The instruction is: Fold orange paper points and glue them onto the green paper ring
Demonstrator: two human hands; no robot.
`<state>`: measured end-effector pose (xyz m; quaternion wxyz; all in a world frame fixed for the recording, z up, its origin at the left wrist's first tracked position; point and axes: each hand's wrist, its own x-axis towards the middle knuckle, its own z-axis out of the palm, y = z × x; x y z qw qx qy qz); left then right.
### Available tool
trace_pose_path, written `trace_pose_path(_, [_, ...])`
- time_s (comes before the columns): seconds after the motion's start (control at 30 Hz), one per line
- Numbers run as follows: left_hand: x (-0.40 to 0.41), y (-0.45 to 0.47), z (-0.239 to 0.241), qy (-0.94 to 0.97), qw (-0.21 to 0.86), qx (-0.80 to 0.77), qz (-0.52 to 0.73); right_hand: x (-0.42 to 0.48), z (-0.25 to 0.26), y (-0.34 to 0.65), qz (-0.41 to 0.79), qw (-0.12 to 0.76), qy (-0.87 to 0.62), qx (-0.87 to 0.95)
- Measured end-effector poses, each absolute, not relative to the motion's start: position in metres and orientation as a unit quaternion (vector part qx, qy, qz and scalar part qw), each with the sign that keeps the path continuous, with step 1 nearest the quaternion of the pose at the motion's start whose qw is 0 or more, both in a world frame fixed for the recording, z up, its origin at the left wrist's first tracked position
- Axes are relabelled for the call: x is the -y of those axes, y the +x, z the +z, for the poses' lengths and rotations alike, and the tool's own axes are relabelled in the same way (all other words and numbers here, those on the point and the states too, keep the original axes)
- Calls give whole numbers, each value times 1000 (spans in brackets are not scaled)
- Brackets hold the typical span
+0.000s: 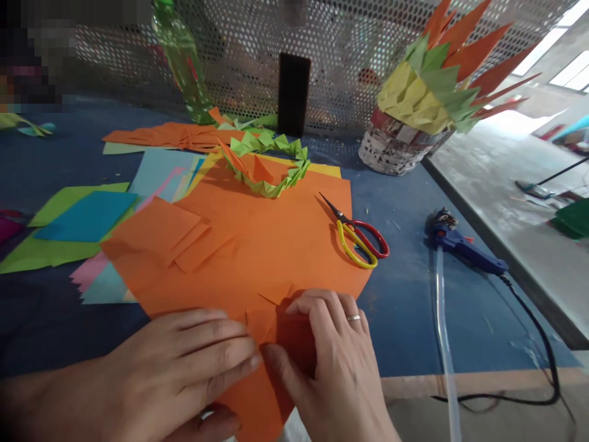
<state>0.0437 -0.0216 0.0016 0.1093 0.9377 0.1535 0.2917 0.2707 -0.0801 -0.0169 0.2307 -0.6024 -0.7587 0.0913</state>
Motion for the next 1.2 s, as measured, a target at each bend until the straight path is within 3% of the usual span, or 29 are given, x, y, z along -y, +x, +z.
trace_pose_path(0.3, [22,36,2,937,152,-144,279,80,-18,276,99,274,-606,740])
trace_pose_path(0.5, [19,36,-3,940,194,-136,247,90,-23,273,-27,368,-510,777])
trace_pose_path(0.7, [16,35,-1,938,215,-137,236,98,-23,269,-38,331,-443,832])
trace_pose_path(1.03, [2,43,-5,906,291,-210,222,97,-42,257,-89,407,-435,798])
trace_pose_path(1.2, [-1,48,-6,901,313,-234,190,97,-48,257,-94,400,-438,800])
